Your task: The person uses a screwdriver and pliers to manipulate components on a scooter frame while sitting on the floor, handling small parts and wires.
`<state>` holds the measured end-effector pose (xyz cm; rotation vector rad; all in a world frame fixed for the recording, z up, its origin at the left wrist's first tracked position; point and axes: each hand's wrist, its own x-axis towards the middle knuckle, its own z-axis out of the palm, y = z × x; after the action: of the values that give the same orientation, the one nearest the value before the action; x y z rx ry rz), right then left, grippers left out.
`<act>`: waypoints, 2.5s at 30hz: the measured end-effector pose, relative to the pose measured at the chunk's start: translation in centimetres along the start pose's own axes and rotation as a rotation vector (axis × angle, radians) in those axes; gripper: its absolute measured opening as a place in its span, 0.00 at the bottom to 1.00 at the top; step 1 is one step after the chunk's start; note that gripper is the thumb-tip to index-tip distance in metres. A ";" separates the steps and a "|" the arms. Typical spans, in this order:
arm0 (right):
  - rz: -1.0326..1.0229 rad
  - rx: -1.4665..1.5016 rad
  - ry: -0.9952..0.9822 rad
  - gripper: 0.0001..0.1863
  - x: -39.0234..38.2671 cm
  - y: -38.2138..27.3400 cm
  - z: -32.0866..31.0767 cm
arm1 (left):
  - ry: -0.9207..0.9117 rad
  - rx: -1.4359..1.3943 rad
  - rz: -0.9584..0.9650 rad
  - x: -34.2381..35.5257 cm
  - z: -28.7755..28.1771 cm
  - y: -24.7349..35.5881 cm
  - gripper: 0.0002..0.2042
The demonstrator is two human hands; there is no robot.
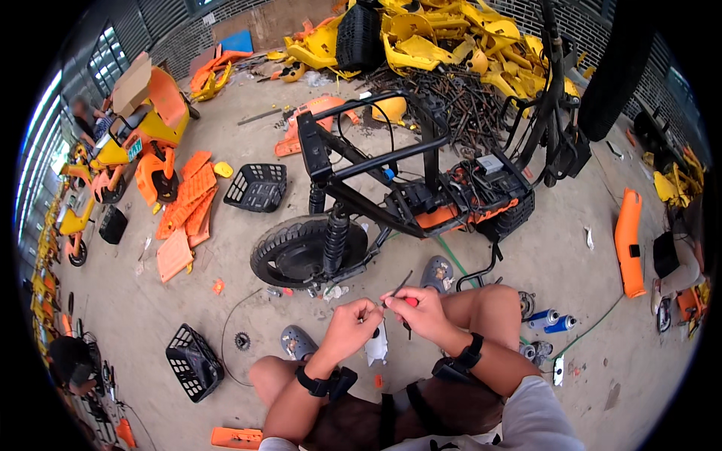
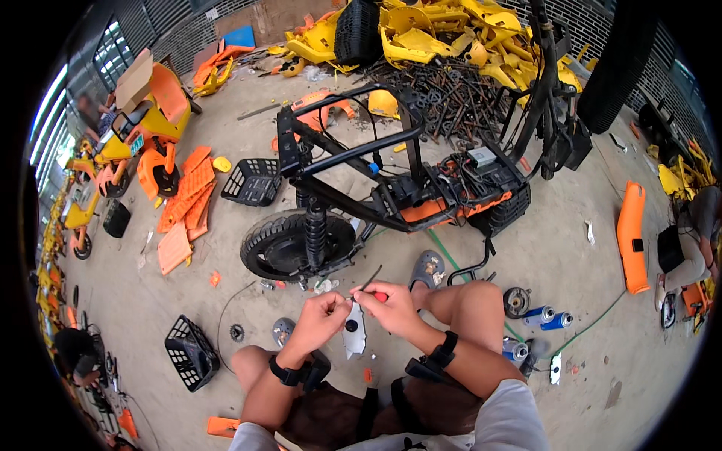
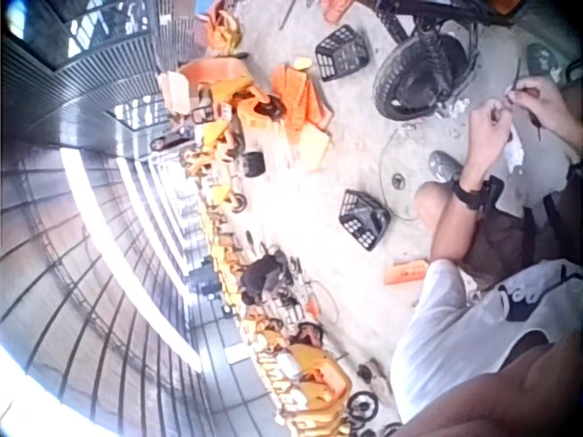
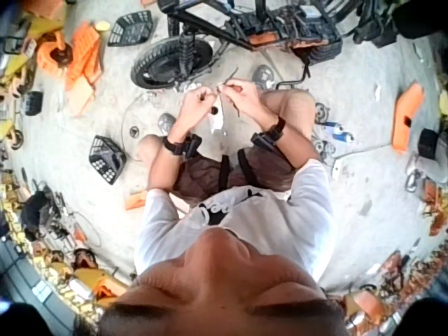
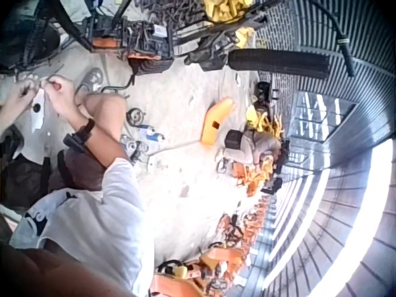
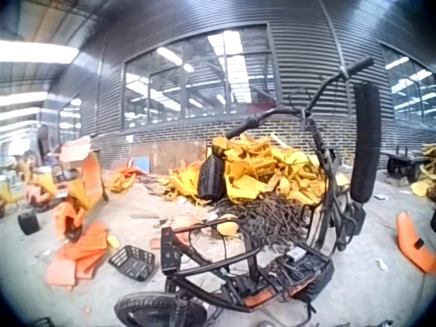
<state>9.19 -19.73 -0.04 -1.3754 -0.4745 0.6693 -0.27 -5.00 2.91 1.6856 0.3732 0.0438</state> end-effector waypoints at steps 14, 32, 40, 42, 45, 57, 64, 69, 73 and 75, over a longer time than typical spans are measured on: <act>0.234 0.465 0.125 0.10 0.5 -1.4 -0.2 | -0.004 0.092 0.041 -0.4 -0.5 0.0 0.11; 0.227 0.570 0.203 0.10 0.1 -1.6 0.3 | -0.025 0.237 0.269 -0.3 -1.5 1.6 0.09; 0.083 0.457 0.163 0.08 0.2 -0.9 0.3 | -0.031 0.362 0.357 -1.0 -2.1 0.2 0.08; 0.009 0.413 0.126 0.07 0.7 -1.0 0.7 | -0.056 0.335 0.298 -0.8 -2.6 -0.1 0.07; -0.017 0.257 0.027 0.06 0.1 -1.0 1.1 | -0.104 0.363 0.267 -1.4 -3.3 -0.9 0.09; -0.211 -0.061 -0.121 0.03 -0.3 -0.4 2.3 | 0.119 -0.204 0.124 -2.6 -4.8 -0.6 0.10; -0.287 -0.218 -0.131 0.04 -0.5 -0.4 2.1 | -0.030 -0.231 0.078 -1.9 -2.9 -0.1 0.06; -0.353 -0.263 -0.137 0.03 -0.4 -0.7 2.2 | 0.013 -0.276 0.121 -1.9 -2.5 -0.3 0.04; -0.338 -0.230 -0.156 0.03 -0.6 -1.3 2.3 | -0.008 -0.366 0.114 -1.8 -2.5 -0.7 0.04; -0.348 -0.201 -0.169 0.02 -0.5 -1.1 2.2 | -0.025 -0.384 0.145 -1.8 -2.3 -0.8 0.04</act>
<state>7.56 -18.50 1.38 -1.3835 -0.9140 0.4611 -2.71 -3.17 2.84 1.3289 0.2069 0.1902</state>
